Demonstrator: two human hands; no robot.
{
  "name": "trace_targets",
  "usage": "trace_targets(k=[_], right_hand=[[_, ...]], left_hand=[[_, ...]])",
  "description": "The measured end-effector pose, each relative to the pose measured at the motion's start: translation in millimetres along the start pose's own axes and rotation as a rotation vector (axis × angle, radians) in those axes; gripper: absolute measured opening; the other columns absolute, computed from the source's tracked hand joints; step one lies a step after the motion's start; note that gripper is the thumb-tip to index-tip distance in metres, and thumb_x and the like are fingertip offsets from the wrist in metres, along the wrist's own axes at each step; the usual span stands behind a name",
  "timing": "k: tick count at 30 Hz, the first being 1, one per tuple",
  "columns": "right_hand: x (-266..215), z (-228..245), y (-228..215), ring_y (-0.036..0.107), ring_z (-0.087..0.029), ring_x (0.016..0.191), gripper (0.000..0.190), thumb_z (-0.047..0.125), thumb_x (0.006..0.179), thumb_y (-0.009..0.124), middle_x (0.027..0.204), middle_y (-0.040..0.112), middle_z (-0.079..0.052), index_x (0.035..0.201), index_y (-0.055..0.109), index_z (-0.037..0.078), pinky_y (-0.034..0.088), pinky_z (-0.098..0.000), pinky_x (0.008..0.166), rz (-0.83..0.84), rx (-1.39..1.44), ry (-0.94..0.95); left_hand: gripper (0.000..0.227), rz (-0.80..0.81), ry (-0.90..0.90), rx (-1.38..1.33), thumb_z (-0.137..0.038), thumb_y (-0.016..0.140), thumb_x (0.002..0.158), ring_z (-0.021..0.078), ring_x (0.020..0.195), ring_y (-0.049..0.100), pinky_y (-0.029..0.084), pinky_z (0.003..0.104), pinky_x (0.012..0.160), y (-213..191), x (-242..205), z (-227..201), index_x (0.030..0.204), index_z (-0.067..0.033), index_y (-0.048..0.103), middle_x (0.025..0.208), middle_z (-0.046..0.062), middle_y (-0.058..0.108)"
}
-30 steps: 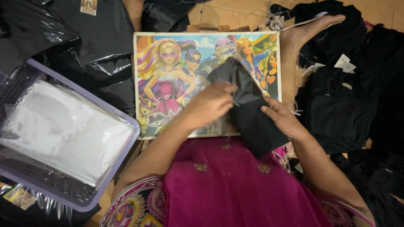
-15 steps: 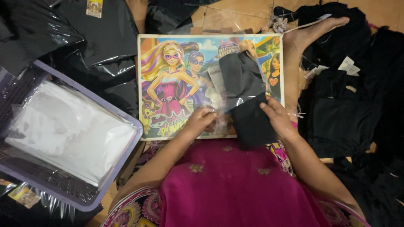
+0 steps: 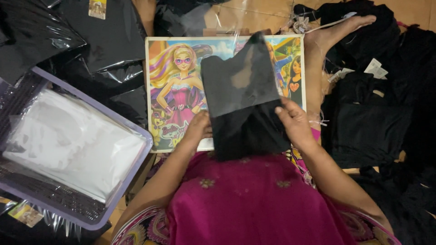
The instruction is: The person repeatedly folds black garments and places them into clear plastic bags. They smooth the items inside the bags and set the packaged units aside on a pile to the left.
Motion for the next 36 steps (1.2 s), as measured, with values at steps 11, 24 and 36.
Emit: trace_targets(k=[11,24,36], right_hand=[[-6.1,-12.3,-41.7,0.073,-0.025,0.093,0.023,0.031,0.099,0.073,0.097,0.075,-0.005,0.119,0.077,0.019,0.057,-0.0371,0.082,-0.023,-0.754,-0.139],[-12.4,47.5,134.7,0.061,-0.031,0.129,0.052,0.039,0.097,0.066,0.131,0.068,-0.014,0.141,0.060,0.013,0.043,-0.0462,0.110,0.275,-1.015,-0.715],[28.6,27.5,184.1,0.029,-0.031,0.154,0.075,0.054,0.096,0.057,0.166,0.036,-0.008,0.157,0.040,0.014,0.027,-0.0614,0.120,0.466,-1.121,-0.703]], left_hand=[[0.039,0.058,0.040,0.086,-0.013,0.062,0.100,0.0277,0.080,0.074,0.067,0.045,0.069,5.3,-30.6,-37.1,0.138,-0.0058,0.058,0.101,0.018,0.070],[0.044,0.104,0.032,0.224,-0.011,0.054,0.100,0.0240,0.082,0.070,0.068,0.043,0.070,5.9,-16.9,-20.7,0.144,-0.0133,0.054,0.098,0.015,0.067],[0.051,0.126,0.018,0.202,-0.020,0.067,0.098,0.0239,0.082,0.071,0.068,0.044,0.068,12.0,-28.8,-43.8,0.145,-0.0086,0.053,0.096,0.015,0.067]])
Point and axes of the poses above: each hand's wrist, its own x-axis towards the middle knuckle, its own y-axis out of the palm, z = x × y, the point moved 9 cm from there along x, towards the middle knuckle
